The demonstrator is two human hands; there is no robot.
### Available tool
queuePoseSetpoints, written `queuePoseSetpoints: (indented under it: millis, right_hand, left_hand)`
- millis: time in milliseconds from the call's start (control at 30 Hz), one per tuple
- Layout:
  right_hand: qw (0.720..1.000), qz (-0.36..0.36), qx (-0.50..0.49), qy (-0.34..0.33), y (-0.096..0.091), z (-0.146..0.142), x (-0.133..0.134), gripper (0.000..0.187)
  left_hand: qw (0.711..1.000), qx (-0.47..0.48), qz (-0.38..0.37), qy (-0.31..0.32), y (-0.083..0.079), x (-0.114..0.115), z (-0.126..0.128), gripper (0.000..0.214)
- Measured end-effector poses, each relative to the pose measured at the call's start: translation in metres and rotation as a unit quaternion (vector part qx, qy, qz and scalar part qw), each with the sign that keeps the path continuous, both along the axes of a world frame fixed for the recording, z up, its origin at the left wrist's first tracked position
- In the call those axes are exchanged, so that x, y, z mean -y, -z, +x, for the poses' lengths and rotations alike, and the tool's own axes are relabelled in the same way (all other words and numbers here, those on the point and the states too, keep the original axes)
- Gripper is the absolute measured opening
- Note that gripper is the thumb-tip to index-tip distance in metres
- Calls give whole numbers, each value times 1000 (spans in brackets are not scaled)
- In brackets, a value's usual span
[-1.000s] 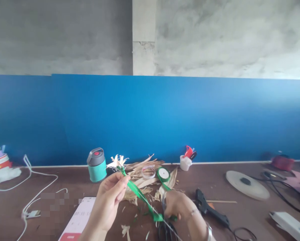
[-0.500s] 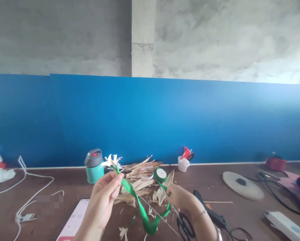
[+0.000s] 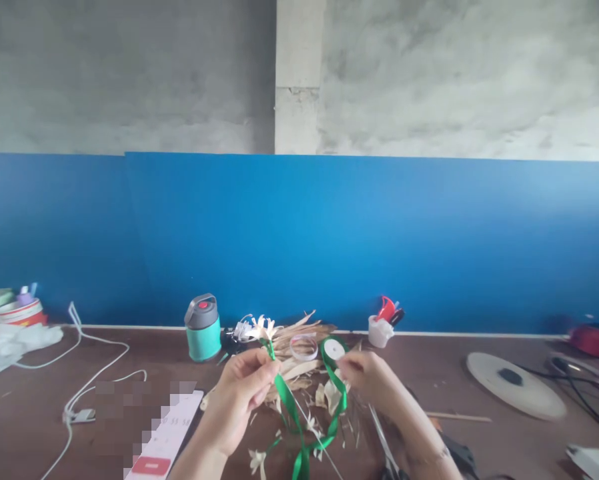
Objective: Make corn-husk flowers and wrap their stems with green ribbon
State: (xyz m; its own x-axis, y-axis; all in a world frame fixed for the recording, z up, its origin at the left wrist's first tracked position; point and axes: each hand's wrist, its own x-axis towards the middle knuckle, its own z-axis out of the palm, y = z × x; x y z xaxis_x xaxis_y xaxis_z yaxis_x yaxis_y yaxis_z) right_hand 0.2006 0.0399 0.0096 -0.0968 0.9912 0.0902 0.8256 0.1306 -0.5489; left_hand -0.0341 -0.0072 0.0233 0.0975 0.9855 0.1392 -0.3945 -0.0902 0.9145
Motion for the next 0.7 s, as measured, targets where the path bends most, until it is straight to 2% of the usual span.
queuePoseSetpoints:
  millis: [67,100,167,233,333,400,433,500,567,700]
  right_hand:
    - [992,-14,-92,-82,-13,-23,15,38]
    - [961,-61,-228,-145,-17,-34,22,39]
    - [870,-158,-419,-205,-19,-51,33,37]
    - [778,-250,-535,-215,-14,-61,38,32]
    - [656,-365,-622,-222,-3,-66,34,25]
    - [597,-415,-648,-230,2,-67,31,21]
    - [576,-432,-654,-234,3,-67,30,20]
    - [551,-451,-661,-236,4,-68,31,17]
    - [548,-452,-666,-227,4,-69,34,14]
    - [596,-408,-666,-189,3,-72,39,17]
  left_hand:
    - [1000,-13,6,4,3,0,5,34]
    - [1000,-23,8,8,4,1,7,33]
    - [999,-40,11,18,5,3,10,33]
    - [998,-52,17,39,4,5,12,32]
    - [996,-61,24,66,4,7,13,33]
    - [996,-61,17,60,4,7,12,35]
    - [997,-61,13,55,5,7,11,36]
    - [997,-60,6,47,5,7,11,36]
    - [997,-57,3,50,5,7,11,36]
    - [997,-49,-5,56,7,6,11,35]
